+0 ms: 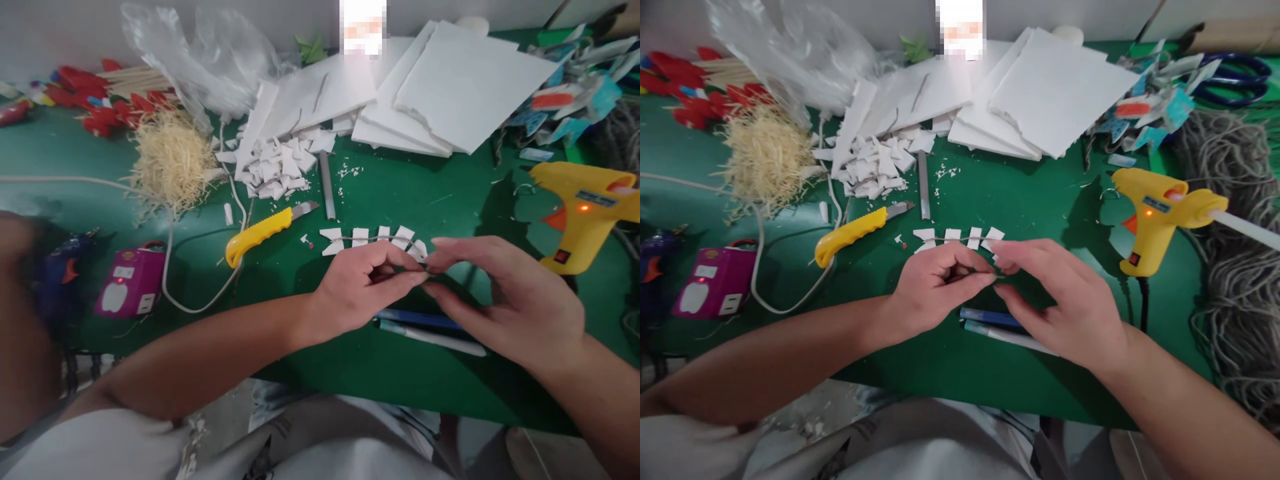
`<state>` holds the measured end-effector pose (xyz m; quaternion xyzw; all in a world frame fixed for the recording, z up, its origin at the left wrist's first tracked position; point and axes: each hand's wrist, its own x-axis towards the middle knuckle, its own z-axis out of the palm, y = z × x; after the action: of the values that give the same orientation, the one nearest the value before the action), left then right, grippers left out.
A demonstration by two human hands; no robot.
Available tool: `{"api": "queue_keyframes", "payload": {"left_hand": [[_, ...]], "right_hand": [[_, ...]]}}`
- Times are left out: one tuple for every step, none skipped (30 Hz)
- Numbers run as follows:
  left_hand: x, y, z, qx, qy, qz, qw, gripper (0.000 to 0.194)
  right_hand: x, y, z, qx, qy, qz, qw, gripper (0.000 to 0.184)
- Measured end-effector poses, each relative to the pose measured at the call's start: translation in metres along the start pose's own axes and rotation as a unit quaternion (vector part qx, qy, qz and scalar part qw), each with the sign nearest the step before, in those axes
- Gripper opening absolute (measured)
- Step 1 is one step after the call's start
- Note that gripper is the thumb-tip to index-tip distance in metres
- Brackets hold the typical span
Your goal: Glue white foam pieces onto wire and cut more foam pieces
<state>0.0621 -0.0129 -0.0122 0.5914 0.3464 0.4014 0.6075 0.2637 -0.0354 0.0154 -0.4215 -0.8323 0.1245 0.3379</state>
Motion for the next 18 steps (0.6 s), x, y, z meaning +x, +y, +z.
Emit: {"api": "queue_keyframes", "payload": {"left_hand": [[0.0002,0.0003,0.0003,-0.005,-0.003,-0.010,1.000,0.013],[0.0005,0.0006,0.0005,-0.006,-0.007,-0.018,1.000,0.013],[0.0007,0.0010,0.0006,-0.002,-0.009,-0.024,1.000,0.014],[0.0009,0.0013,0.0006,0.005,-0.010,-0.025,1.000,0.014],[0.0010,0.0016,0.0005,0.013,-0.011,-0.023,1.000,0.013],[0.0012,0.0018,0.0003,0.021,-0.011,-0.019,1.000,0.012],[0.0012,0.0020,-0.0001,0.029,-0.010,-0.013,0.999,0.011],[0.0012,0.0021,-0.0004,0.037,-0.008,-0.006,0.999,0.011],[0.0012,0.0021,-0.0008,0.045,-0.008,0.001,0.999,0.010],[0.0012,0.0021,-0.0012,0.053,-0.009,0.005,0.999,0.009],[0.0011,0.0020,-0.0015,0.057,-0.012,0.009,0.998,0.008],[0.0010,0.0020,-0.0017,0.058,-0.016,0.010,0.998,0.007],[0.0008,0.0018,-0.0018,0.056,-0.021,0.009,0.998,0.006],[0.0006,0.0016,-0.0018,0.051,-0.024,0.006,0.998,0.004],[0.0003,0.0014,-0.0017,0.044,-0.027,0.002,0.999,0.003],[0.0000,0.0010,-0.0014,0.035,-0.028,-0.001,0.999,0.003],[-0.0003,0.0006,-0.0012,0.029,-0.029,-0.003,0.999,0.004],[-0.0006,0.0002,-0.0010,0.025,-0.030,-0.007,0.999,0.005]], "right_hand": [[0.0007,-0.0010,-0.0004,-0.006,-0.006,-0.001,1.000,0.043],[0.0011,-0.0019,-0.0008,-0.011,-0.007,0.000,1.000,0.042],[0.0013,-0.0028,-0.0013,-0.014,-0.004,-0.002,1.000,0.041],[0.0015,-0.0035,-0.0017,-0.018,0.001,-0.007,1.000,0.040],[0.0015,-0.0042,-0.0021,-0.024,0.005,-0.014,1.000,0.039],[0.0015,-0.0049,-0.0026,-0.033,0.007,-0.019,0.999,0.038],[0.0014,-0.0055,-0.0032,-0.041,0.007,-0.021,0.999,0.038],[0.0013,-0.0062,-0.0039,-0.050,0.007,-0.020,0.999,0.038],[0.0011,-0.0067,-0.0046,-0.057,0.004,-0.016,0.998,0.038],[0.0007,-0.0072,-0.0054,-0.059,0.001,-0.014,0.998,0.038],[0.0003,-0.0075,-0.0061,-0.058,-0.002,-0.014,0.998,0.038],[-0.0002,-0.0076,-0.0068,-0.055,-0.007,-0.014,0.998,0.038],[-0.0006,-0.0075,-0.0073,-0.050,-0.012,-0.015,0.999,0.038],[-0.0009,-0.0071,-0.0078,-0.044,-0.018,-0.015,0.999,0.038],[-0.0011,-0.0065,-0.0081,-0.037,-0.024,-0.015,0.999,0.038],[-0.0011,-0.0058,-0.0084,-0.030,-0.032,-0.017,0.999,0.038],[-0.0010,-0.0050,-0.0086,-0.023,-0.036,-0.020,0.999,0.038],[-0.0008,-0.0043,-0.0089,-0.015,-0.037,-0.024,0.999,0.037]]}}
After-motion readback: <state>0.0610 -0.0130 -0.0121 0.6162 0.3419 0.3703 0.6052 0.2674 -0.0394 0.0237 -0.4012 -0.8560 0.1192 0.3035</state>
